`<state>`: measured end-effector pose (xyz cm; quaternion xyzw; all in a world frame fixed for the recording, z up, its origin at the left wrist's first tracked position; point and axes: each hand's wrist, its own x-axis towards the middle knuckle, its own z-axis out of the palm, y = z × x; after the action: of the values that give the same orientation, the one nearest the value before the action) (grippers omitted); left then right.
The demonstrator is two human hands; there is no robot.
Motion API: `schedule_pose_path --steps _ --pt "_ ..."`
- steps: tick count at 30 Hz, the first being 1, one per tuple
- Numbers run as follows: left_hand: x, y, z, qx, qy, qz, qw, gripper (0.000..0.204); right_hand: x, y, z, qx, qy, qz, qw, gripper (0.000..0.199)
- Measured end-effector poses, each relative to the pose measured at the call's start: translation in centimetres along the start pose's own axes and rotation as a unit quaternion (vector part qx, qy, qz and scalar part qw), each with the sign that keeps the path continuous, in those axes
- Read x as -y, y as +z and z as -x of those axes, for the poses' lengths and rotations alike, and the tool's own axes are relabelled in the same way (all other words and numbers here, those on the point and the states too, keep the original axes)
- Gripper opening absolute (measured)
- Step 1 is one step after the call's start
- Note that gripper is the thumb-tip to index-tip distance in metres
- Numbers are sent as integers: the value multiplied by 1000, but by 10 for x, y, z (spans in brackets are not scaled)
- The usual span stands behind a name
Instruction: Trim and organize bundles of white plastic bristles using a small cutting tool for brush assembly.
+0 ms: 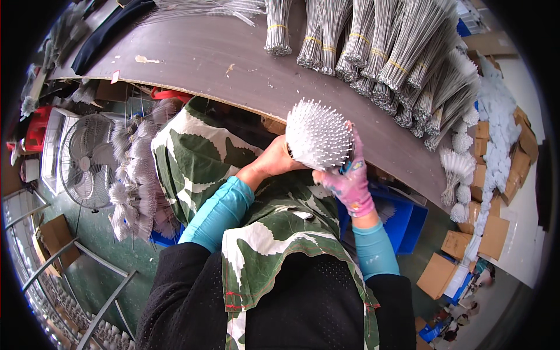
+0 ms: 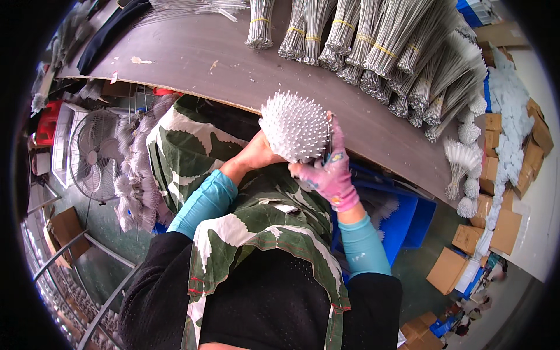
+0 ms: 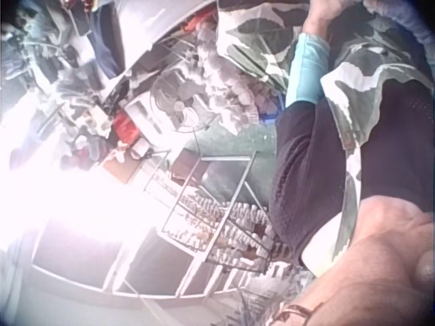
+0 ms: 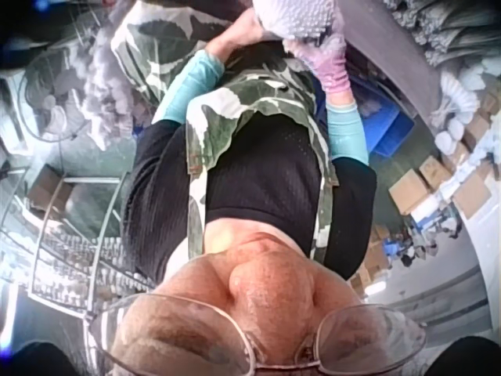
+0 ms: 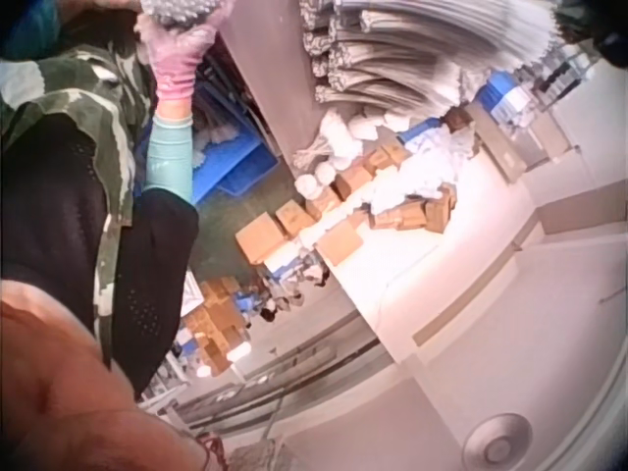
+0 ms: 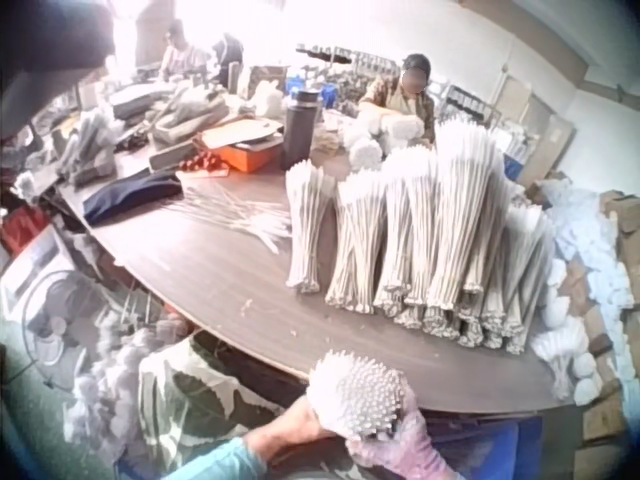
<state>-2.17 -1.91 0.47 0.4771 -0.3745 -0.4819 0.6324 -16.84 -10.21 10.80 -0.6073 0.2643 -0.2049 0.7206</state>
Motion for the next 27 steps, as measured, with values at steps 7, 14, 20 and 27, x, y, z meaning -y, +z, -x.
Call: schedule_pose_path --steps 7,14,20,27 --pt "-12 18 18 -205 15 -83 975 89 -27 16 -8 -121 -103 75 984 100" --pt "23 13 18 -221 28 -198 954 67 -40 43 1 -104 -104 100 984 97" --pt "46 8 20 -256 33 -105 960 25 -35 13 5 -14 -120 230 966 96" --pt "65 4 16 -264 15 128 956 22 5 -11 12 26 -56 392 918 54"
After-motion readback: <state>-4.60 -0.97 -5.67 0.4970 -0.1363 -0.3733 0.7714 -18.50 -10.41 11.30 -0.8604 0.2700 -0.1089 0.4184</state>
